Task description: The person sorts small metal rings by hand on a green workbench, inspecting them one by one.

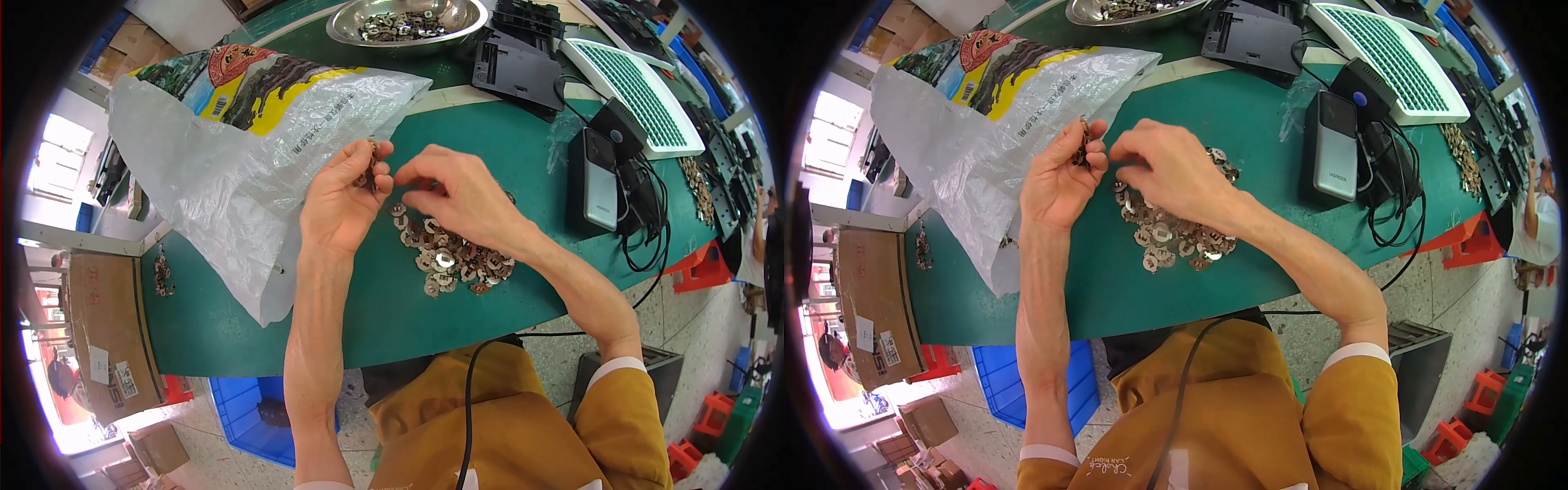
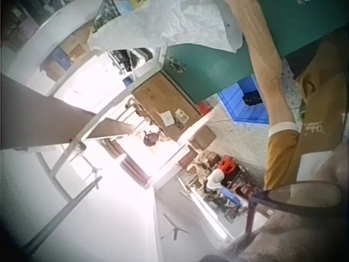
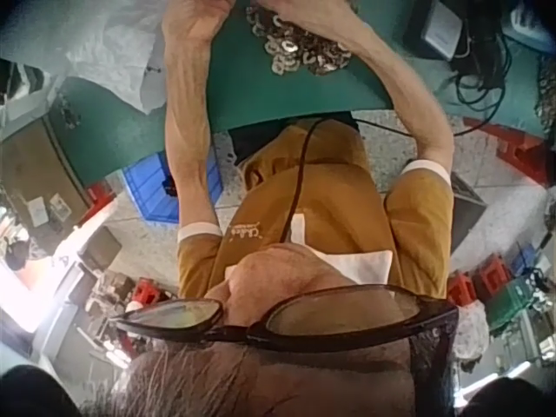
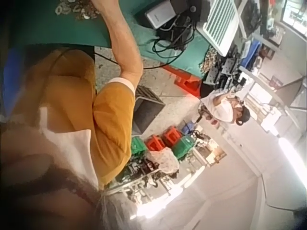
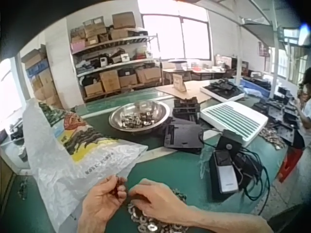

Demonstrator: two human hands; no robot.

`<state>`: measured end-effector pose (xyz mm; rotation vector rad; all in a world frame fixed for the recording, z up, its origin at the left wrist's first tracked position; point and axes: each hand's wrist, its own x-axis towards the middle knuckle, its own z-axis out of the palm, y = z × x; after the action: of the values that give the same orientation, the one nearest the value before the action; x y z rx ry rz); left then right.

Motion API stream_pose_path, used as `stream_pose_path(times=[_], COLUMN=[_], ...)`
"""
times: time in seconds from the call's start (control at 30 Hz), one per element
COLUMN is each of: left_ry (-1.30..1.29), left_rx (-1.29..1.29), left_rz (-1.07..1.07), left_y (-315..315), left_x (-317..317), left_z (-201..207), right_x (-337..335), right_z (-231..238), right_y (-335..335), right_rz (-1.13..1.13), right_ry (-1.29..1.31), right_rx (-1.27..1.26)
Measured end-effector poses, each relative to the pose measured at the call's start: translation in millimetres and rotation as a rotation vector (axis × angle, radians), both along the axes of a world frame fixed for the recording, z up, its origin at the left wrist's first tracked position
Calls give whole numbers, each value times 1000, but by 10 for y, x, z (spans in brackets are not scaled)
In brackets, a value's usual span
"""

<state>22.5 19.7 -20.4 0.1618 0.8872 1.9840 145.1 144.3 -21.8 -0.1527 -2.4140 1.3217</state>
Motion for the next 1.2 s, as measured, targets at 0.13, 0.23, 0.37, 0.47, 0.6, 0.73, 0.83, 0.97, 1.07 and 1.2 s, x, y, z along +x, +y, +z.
stream_pose_path(times=[0.13,0.23,0.37,0.47,0.6,0.73,0.83,0.97,1.07,1.2], left_ry=[-65,-110,-109,-86,-74,-70,-47,58,58,89], left_rx=[59,92,77,84,70,71,32,-55,-96,-112], left_rz=[9,1,28,5,2,-10,-7,-32,-53,-86], left_y=[-18,-16,-8,-12,-10,12,25,36,45,52], left_x=[-46,-68,-37,-32,-22,-20,3,58,71,78], left_z=[1,-39,-17,-5,1,-27,-36,-8,-12,-62], right_x=[15,31,32,41,19,15,9,-7,7,25], right_z=[-72,-112,-99,-46,-93,-18,99,125,167,211], right_y=[-125,-165,-150,-121,-57,39,90,155,186,183], right_rz=[32,42,54,112,136,109,63,17,55,84], right_ry=[68,76,55,-50,-46,-9,-61,-120,-123,-116], right_rx=[299,422,446,408,375,215,40,-236,-405,-598])
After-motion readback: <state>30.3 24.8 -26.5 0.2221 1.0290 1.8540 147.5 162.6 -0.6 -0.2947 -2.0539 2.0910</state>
